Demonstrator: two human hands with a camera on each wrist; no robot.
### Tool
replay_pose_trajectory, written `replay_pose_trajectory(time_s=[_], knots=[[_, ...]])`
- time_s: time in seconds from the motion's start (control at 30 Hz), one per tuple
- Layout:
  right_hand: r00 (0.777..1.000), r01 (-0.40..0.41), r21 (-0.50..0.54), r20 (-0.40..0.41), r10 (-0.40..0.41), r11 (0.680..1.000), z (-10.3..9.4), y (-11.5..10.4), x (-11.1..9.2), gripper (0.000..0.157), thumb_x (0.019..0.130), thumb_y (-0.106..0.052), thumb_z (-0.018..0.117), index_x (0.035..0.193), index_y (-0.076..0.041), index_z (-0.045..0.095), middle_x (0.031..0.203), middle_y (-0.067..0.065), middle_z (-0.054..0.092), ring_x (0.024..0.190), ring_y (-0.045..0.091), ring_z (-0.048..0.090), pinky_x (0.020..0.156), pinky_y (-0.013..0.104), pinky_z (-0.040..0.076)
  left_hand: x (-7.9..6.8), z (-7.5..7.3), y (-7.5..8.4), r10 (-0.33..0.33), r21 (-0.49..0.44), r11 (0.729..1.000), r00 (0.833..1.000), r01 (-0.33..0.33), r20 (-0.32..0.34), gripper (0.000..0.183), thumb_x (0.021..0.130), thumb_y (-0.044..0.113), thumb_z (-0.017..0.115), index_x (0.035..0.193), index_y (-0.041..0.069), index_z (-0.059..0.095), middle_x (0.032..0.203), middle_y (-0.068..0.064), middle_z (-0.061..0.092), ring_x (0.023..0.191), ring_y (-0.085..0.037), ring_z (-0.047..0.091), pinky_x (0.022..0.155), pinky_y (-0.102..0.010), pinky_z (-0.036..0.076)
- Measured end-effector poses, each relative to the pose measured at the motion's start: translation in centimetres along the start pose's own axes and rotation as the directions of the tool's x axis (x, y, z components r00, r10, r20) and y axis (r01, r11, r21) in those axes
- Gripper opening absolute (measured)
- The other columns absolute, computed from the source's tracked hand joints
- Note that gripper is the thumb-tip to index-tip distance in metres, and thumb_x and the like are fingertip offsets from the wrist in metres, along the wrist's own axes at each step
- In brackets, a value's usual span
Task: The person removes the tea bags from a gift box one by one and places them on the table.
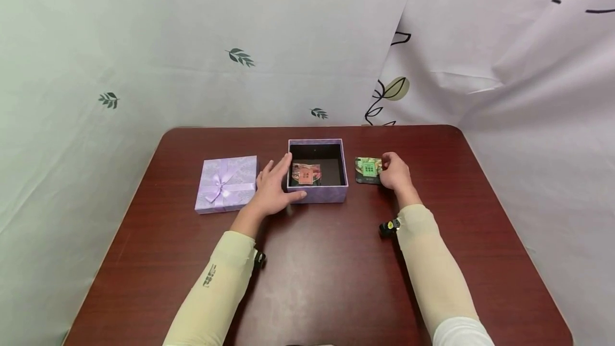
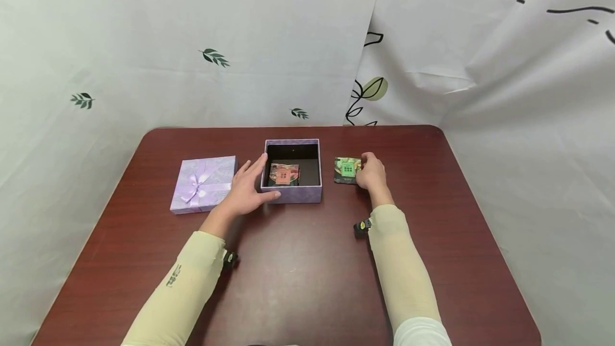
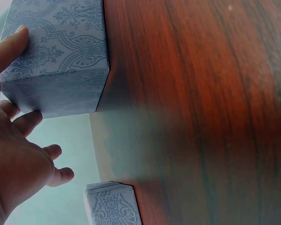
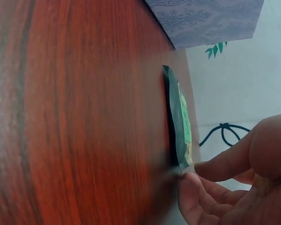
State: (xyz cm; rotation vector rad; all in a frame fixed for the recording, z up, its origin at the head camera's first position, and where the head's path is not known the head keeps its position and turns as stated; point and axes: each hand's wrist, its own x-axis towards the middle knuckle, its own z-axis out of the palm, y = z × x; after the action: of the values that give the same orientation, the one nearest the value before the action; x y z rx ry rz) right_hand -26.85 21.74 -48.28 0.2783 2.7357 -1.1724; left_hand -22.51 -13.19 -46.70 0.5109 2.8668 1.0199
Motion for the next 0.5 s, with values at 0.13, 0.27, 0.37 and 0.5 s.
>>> replay_pose_trajectory(time_s=[0.13,0.27,0.37,0.5], knots=[[0.999,0.009,-0.008,-0.036,-0.009,1.000,-0.1,-0.2,-0.1,0.056,0.090,0.003,0.050,0.145,0.000,0.042,0.127,0.024,0.051,0.116,0.040,0.047,0.096,0.053,0.040,0.1,0.0,-0.1,-0.003,0.003,1.000,1.000,0.003,0.003,0.104,0.084,0.043,0.079,0.162,0.014,0.017,0.165,-0.002,0.017,0.146,-0.045,0.008,0.108,-0.069,0.005],[0.997,0.032,-0.010,-0.075,-0.033,0.999,-0.2,-0.8,-0.4,0.060,0.086,0.006,0.050,0.145,-0.001,0.042,0.126,0.024,0.051,0.115,0.040,0.046,0.096,0.053,0.039,0.1,0.1,-0.1,-0.006,-0.003,1.000,1.000,0.006,0.001,0.103,0.084,0.043,0.080,0.162,0.013,0.018,0.165,-0.005,0.019,0.146,-0.045,0.008,0.108,-0.069,0.004],[0.994,0.047,-0.001,-0.093,-0.047,0.999,-0.4,-1.3,-0.6,0.063,0.084,0.008,0.048,0.145,-0.002,0.043,0.127,0.024,0.051,0.116,0.041,0.045,0.096,0.054,0.038,0.1,0.1,-0.1,-0.007,-0.003,1.000,1.000,0.007,-0.002,0.104,0.084,0.043,0.080,0.162,0.013,0.018,0.165,-0.005,0.020,0.146,-0.045,0.009,0.109,-0.069,0.004],[0.992,0.056,0.005,-0.110,-0.055,0.998,-0.6,-1.7,-0.9,0.064,0.082,0.009,0.047,0.145,-0.002,0.044,0.127,0.024,0.051,0.115,0.042,0.046,0.095,0.054,0.038,0.1,0.1,-0.1,-0.009,-0.004,1.000,1.000,0.009,0.002,0.104,0.084,0.042,0.080,0.162,0.013,0.018,0.165,-0.004,0.019,0.146,-0.045,0.009,0.108,-0.069,0.004]])
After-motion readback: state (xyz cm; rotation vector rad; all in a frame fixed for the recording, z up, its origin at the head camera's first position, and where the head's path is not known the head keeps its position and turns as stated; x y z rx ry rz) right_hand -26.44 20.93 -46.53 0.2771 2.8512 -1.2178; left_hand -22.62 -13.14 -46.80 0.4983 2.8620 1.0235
